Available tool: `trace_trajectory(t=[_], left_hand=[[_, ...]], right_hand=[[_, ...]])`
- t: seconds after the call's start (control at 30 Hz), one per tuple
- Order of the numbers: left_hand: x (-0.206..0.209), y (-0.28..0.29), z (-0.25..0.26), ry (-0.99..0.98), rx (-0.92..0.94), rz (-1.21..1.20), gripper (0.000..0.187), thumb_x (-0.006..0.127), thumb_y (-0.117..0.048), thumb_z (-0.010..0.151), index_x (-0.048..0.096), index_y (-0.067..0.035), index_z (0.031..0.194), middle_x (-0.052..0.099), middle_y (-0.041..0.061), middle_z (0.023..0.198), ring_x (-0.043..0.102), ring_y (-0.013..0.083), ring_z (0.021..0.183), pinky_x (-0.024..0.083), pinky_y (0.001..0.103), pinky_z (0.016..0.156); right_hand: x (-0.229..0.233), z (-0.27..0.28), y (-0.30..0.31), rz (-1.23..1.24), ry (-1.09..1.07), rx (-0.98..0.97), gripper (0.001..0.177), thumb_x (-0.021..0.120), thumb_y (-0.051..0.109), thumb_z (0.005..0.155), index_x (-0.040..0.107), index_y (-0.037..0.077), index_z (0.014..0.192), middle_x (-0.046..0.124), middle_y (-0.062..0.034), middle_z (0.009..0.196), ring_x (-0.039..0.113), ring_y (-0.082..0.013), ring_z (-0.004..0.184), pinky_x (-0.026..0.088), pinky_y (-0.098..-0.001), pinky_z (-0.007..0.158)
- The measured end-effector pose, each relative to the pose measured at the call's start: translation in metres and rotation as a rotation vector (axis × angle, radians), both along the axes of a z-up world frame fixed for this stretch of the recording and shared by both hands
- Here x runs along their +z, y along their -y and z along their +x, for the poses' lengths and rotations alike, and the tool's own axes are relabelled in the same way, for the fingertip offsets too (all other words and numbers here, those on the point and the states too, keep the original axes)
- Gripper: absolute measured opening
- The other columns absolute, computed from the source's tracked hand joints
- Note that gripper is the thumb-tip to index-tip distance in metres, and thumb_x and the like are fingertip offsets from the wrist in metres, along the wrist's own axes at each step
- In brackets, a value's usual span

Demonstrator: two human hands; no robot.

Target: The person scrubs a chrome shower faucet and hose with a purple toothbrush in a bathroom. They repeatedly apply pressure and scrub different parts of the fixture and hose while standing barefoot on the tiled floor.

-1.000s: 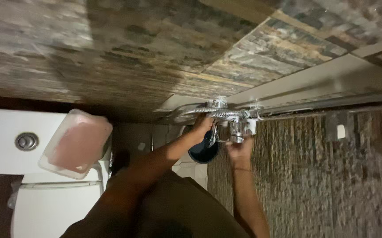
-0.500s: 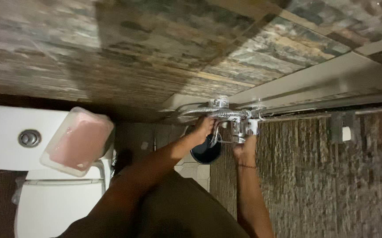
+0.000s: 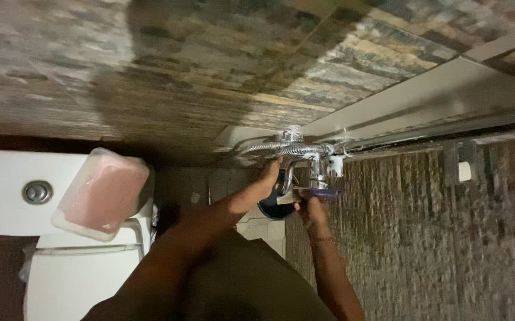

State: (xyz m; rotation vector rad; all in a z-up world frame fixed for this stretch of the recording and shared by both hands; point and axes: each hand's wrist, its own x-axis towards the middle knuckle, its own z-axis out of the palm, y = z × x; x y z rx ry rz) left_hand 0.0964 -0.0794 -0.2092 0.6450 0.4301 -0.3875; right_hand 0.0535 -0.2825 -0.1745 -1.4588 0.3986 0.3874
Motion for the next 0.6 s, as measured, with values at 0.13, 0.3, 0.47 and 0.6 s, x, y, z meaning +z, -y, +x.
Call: trace_trajectory(t=[0.13, 0.3, 0.47, 0.6], left_hand=[[-0.002, 0.003, -0.011, -0.013, -0.002, 0.014, 0.039, 0.044, -0.037, 0.104, 0.071, -0.009, 0.110, 0.072, 0.005, 0.098, 0.065, 0.0204, 0.084, 0.051, 0.038, 0.073], [-0.008, 0.006, -0.017, -0.008, -0.012, 0.014, 0.038, 0.046, -0.037, 0.103, 0.071, -0.009, 0.110, 0.072, 0.005, 0.098, 0.065, 0.0208, 0.084, 0.051, 0.038, 0.073], [-0.008, 0.001, -0.016, -0.008, -0.017, 0.030, 0.038, 0.047, -0.037, 0.103, 0.071, -0.009, 0.111, 0.072, 0.005, 0.098, 0.065, 0.0213, 0.085, 0.051, 0.039, 0.074], [-0.006, -0.002, -0.019, -0.013, -0.015, 0.044, 0.037, 0.048, -0.036, 0.102, 0.071, -0.008, 0.111, 0.072, 0.006, 0.098, 0.065, 0.0217, 0.085, 0.052, 0.039, 0.075]], right_hand=[[0.000, 0.028, -0.014, 0.089, 0.000, -0.200, 0.025, 0.063, 0.024, 0.099, 0.069, 0.003, 0.111, 0.073, -0.0097, 0.089, 0.068, -0.0206, 0.070, 0.049, -0.0295, 0.049], [0.011, 0.045, -0.032, 0.415, -0.163, -0.407, 0.026, 0.060, 0.025, 0.103, 0.068, 0.007, 0.120, 0.073, -0.0067, 0.096, 0.068, -0.0200, 0.075, 0.059, -0.0279, 0.064], [0.008, 0.031, -0.012, 0.045, -0.030, -0.297, 0.023, 0.063, 0.027, 0.103, 0.069, 0.007, 0.112, 0.069, -0.0067, 0.091, 0.063, -0.0205, 0.074, 0.055, -0.0338, 0.058], [-0.005, 0.004, -0.012, -0.322, 0.290, -0.112, 0.012, 0.069, 0.007, 0.094, 0.074, 0.000, 0.102, 0.071, -0.0088, 0.092, 0.065, -0.0231, 0.076, 0.055, -0.0358, 0.060]])
